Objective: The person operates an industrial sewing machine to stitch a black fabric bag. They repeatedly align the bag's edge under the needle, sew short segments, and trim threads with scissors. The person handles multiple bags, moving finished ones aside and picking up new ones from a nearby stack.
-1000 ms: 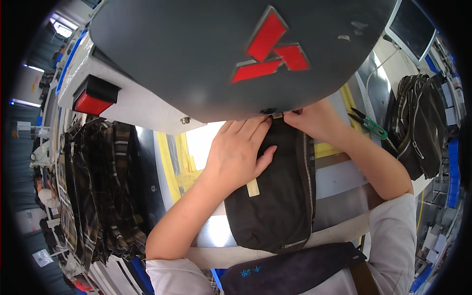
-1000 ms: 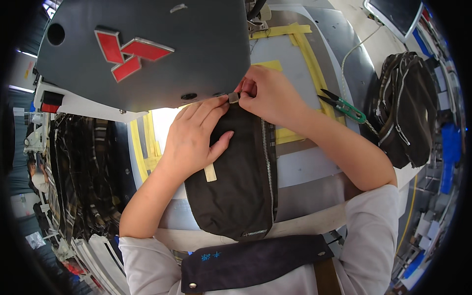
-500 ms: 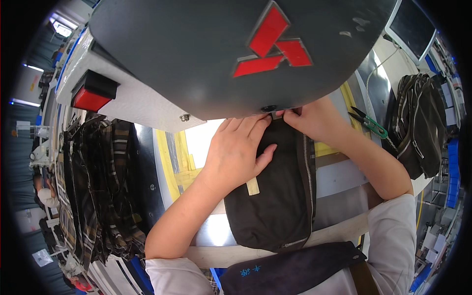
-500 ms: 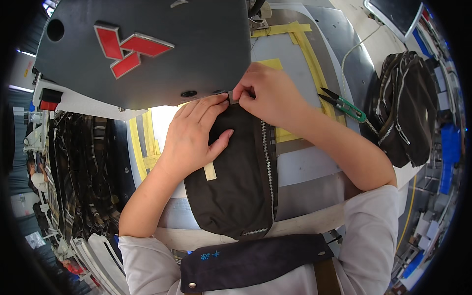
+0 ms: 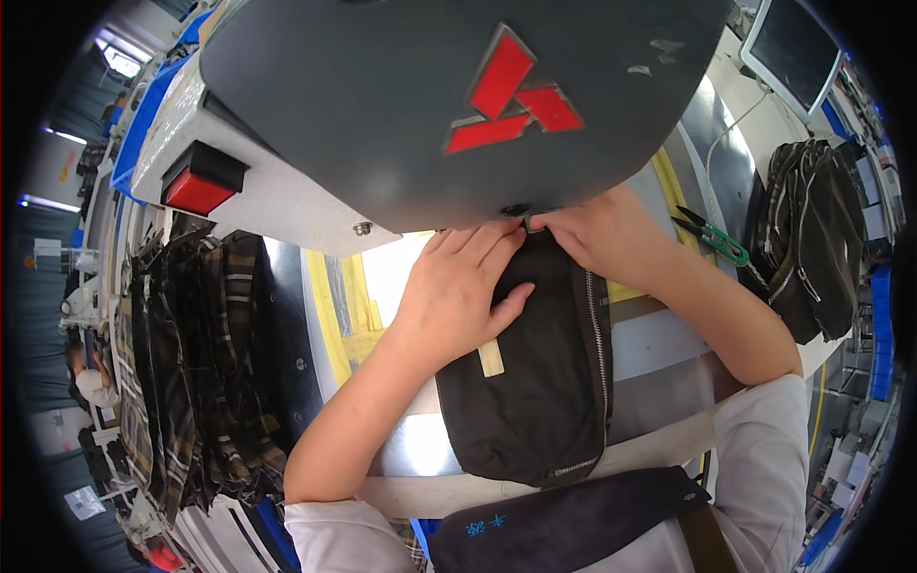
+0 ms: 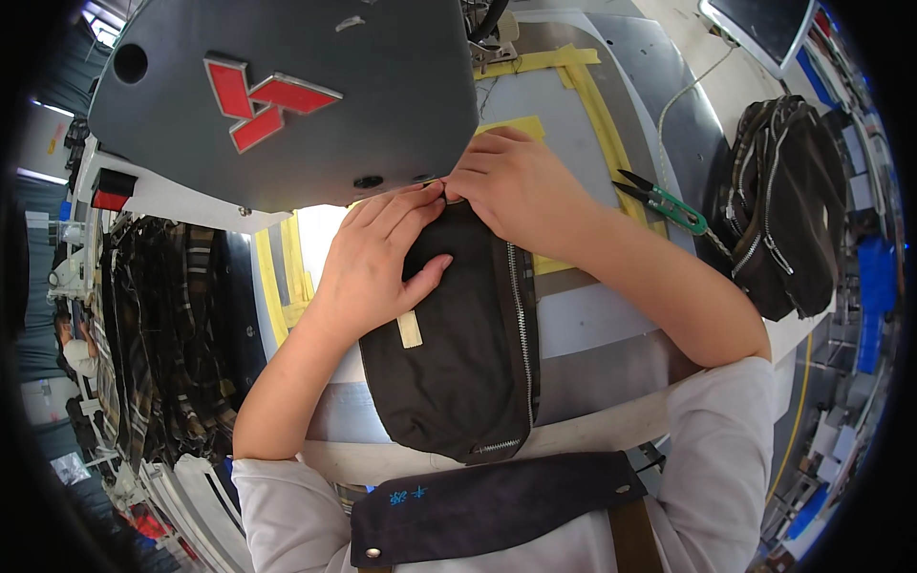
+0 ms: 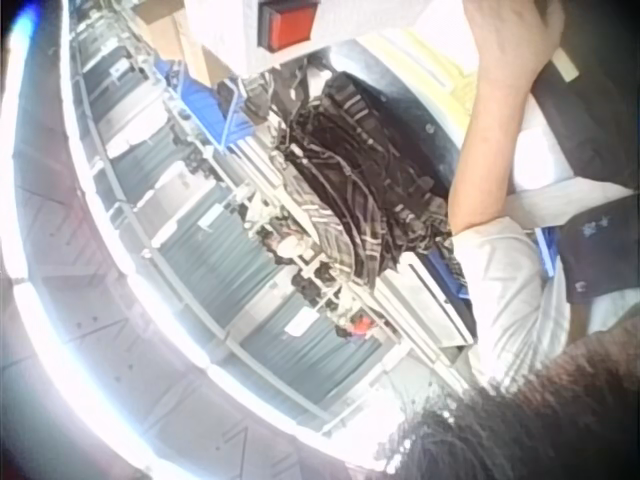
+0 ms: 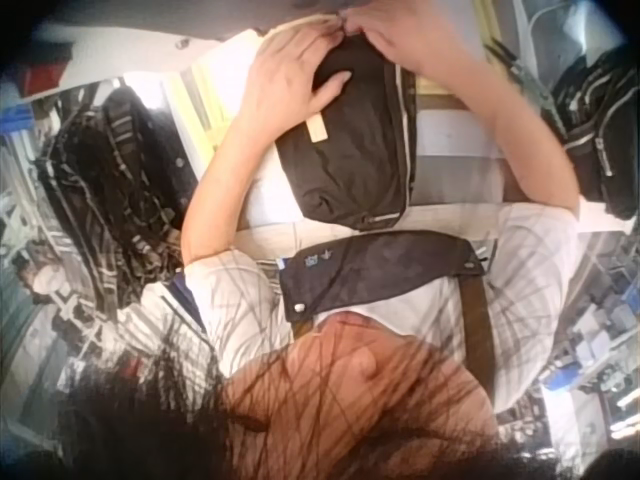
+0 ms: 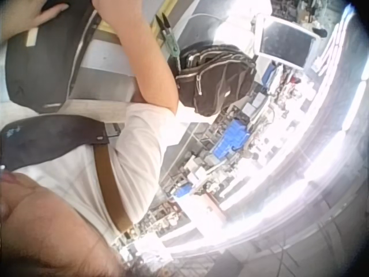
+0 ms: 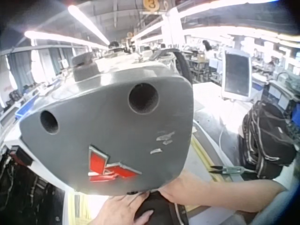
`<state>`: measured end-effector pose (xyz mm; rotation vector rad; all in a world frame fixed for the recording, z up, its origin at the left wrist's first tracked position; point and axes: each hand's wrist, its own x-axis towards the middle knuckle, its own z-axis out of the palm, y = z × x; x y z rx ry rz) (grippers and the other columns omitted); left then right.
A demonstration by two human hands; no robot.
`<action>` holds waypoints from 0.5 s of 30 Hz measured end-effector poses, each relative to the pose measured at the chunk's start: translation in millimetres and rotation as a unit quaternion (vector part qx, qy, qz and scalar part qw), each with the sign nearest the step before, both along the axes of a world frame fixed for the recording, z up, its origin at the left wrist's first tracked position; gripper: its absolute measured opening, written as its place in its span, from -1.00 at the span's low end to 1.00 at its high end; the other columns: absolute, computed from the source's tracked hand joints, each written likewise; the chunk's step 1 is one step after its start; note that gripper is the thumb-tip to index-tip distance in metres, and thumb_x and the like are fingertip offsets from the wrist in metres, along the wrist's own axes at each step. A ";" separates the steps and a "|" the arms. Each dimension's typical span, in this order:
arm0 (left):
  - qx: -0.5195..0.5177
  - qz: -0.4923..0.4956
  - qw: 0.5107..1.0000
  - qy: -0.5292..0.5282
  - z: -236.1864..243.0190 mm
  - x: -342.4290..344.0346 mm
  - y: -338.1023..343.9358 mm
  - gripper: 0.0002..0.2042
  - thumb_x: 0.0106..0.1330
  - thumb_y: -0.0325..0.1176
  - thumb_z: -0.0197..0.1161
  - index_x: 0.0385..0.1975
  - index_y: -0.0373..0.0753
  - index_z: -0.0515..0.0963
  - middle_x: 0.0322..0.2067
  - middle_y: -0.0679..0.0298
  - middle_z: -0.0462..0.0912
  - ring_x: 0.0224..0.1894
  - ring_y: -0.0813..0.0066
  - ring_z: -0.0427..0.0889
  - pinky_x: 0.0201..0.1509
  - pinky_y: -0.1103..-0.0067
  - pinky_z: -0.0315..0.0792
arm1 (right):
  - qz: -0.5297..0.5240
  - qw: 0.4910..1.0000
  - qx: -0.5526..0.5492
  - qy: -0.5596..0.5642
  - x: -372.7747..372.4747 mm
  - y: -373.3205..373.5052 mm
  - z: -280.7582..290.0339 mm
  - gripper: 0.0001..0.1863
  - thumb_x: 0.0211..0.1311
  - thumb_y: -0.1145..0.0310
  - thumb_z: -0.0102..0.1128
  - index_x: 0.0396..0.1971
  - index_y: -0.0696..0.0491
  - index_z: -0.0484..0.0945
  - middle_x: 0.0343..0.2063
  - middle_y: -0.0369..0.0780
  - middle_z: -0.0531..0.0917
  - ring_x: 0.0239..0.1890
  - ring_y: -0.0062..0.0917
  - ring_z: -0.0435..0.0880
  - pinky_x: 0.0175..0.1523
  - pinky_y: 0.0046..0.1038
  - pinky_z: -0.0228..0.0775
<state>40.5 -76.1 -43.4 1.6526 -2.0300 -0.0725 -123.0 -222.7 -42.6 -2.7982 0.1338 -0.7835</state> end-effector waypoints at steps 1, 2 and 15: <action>0.003 -0.001 1.000 0.001 0.1 0.9 0.2 -0.55 0.01 -0.31 0.40 -0.08 -0.32 0.54 0.01 0.21 0.56 0.07 0.17 0.53 0.14 0.34 0.40 | 0.003 1.000 -0.020 -0.005 -2.0 0.8 0.0 -0.88 -0.03 0.50 0.22 -0.41 0.09 0.57 -0.34 -0.27 0.66 -0.17 -0.39 0.61 0.05 -0.32 0.44; 0.006 -0.001 1.000 0.002 0.4 1.8 0.4 -0.55 0.01 -0.30 0.40 -0.07 -0.31 0.54 0.02 0.21 0.57 0.07 0.18 0.53 0.14 0.35 0.40 | 0.004 0.999 -0.039 0.001 -4.1 1.1 -0.8 -0.86 -0.02 0.48 0.21 -0.38 0.10 0.58 -0.30 -0.27 0.67 -0.14 -0.40 0.62 0.06 -0.33 0.44; 0.006 0.007 0.999 -0.032 2.4 4.1 1.3 -0.53 0.04 -0.23 0.40 -0.03 -0.25 0.53 0.04 0.25 0.56 0.04 0.20 0.56 0.15 0.34 0.38 | 0.027 0.976 -0.203 0.076 -12.7 12.0 -0.2 -0.70 -0.02 0.41 0.16 -0.25 0.21 0.57 -0.09 -0.08 0.64 -0.04 -0.36 0.61 0.13 -0.37 0.43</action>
